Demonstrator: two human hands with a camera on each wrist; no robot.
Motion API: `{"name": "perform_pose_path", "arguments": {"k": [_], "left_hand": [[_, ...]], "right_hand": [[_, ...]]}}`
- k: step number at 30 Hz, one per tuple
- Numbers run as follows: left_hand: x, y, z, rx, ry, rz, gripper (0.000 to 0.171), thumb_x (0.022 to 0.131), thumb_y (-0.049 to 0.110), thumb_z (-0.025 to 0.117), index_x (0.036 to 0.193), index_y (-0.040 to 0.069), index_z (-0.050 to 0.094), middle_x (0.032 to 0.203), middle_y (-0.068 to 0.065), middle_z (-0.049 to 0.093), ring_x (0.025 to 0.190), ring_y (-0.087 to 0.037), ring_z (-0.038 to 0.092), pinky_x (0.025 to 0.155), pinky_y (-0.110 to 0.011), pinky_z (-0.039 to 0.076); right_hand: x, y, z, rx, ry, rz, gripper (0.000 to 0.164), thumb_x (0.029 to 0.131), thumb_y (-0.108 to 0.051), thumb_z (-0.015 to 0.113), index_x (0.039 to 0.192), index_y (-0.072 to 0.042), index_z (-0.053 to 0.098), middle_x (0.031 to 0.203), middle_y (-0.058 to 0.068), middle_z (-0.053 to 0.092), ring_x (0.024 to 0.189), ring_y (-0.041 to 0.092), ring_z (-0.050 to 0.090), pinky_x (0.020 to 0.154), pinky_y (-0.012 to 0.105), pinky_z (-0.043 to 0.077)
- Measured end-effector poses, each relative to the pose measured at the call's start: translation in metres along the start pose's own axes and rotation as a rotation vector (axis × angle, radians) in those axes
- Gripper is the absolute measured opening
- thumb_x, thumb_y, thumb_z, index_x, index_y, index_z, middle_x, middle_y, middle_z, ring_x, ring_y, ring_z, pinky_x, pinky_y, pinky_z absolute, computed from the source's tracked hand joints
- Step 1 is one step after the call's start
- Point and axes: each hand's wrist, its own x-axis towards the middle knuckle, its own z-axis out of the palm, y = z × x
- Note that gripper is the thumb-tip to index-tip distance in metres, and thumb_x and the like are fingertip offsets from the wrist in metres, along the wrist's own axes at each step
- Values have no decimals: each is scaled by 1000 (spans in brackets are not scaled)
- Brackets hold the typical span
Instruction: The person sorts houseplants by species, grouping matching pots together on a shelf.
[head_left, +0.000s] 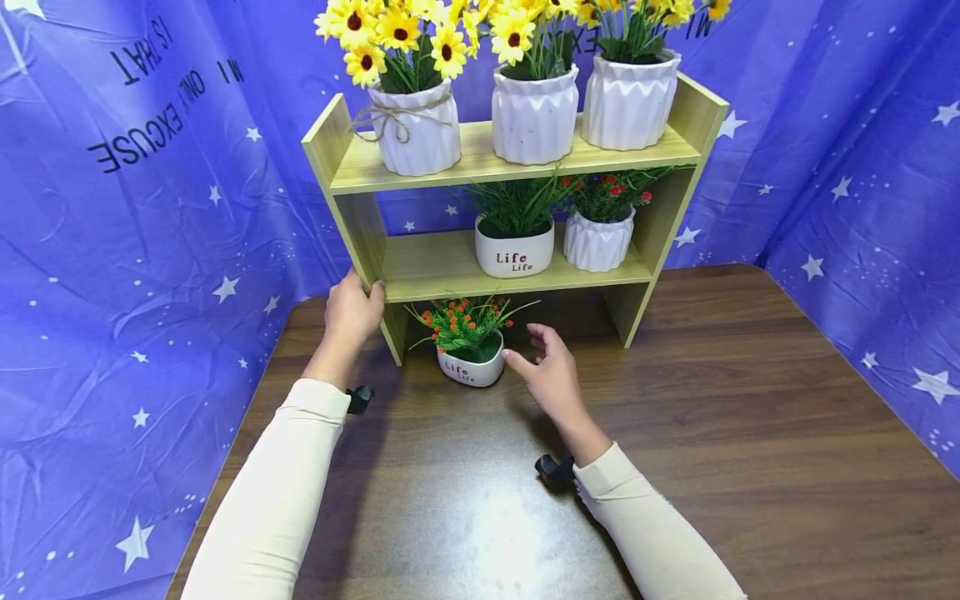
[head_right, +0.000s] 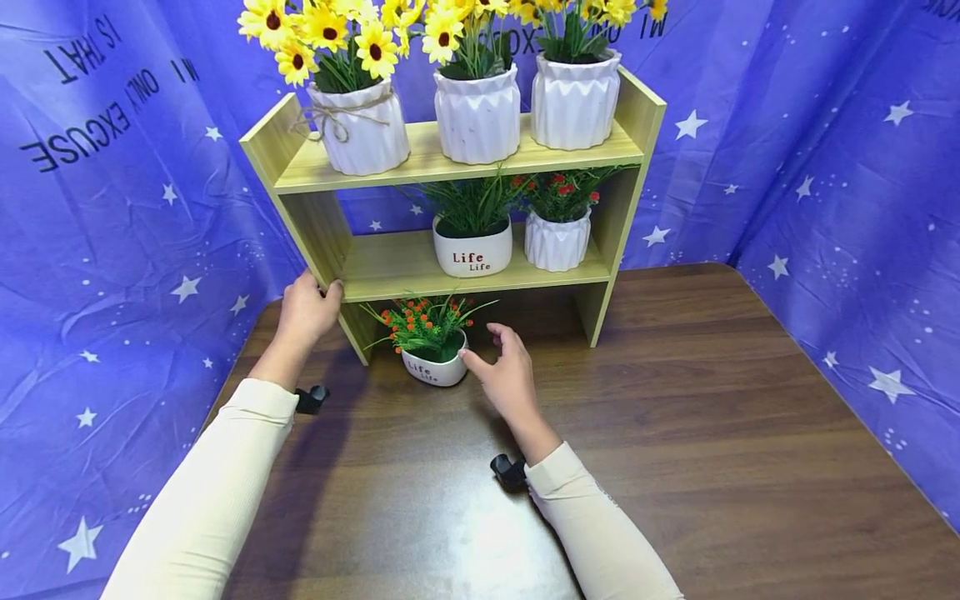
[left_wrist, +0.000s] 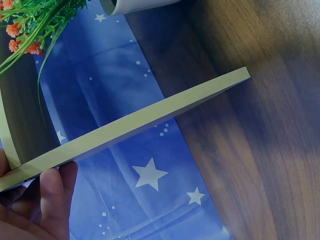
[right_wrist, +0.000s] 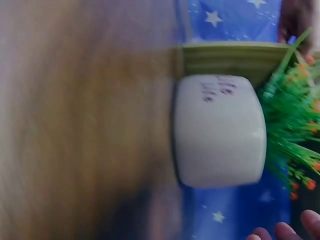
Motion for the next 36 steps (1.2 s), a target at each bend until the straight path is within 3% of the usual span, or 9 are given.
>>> {"name": "perform_pose_path", "arguments": {"k": [6,13,20,27,36], "left_hand": [[1,0,1,-4,-4,-10,29,98,25,52,115,1,56,113,-28,66,105,-52,60,81,-62,46],[0,2,0,-8,-4,-11,28,98,24,53,114,1,56,114,-29,65,106,-52,60,81,-63,46],[0,1,0,-7,-4,-20,28,98,25,52,114,2,56,113,-28,66,105,-52,61,82,-62,46],[0,0,1,-3,-4,-16,28,98,24,52,113,1,56,114,-29,65,106,-52,60,82,-63,46],[0,1,-1,-3,-13,-29,30,99,25,51,118,2,55,117,-29,65,108,-51,60,83,-62,46]], "right_hand": [[-1,10,23,-27,-79,56,67,81,-22,82,134,4,50,135,25,54,123,39,53,98,51,46],[2,16,40,-31,-119,90,72,78,-20,84,136,2,48,128,20,58,115,34,56,96,46,45],[7,22,52,-10,-108,71,75,76,-19,86,136,2,46,128,20,59,115,32,57,98,44,45],[12,25,63,-66,-94,80,81,74,-21,87,139,1,44,132,21,56,121,33,54,103,44,40],[8,20,59,-31,-66,70,78,75,-20,87,140,-3,48,130,17,61,116,31,58,101,43,43]]}}
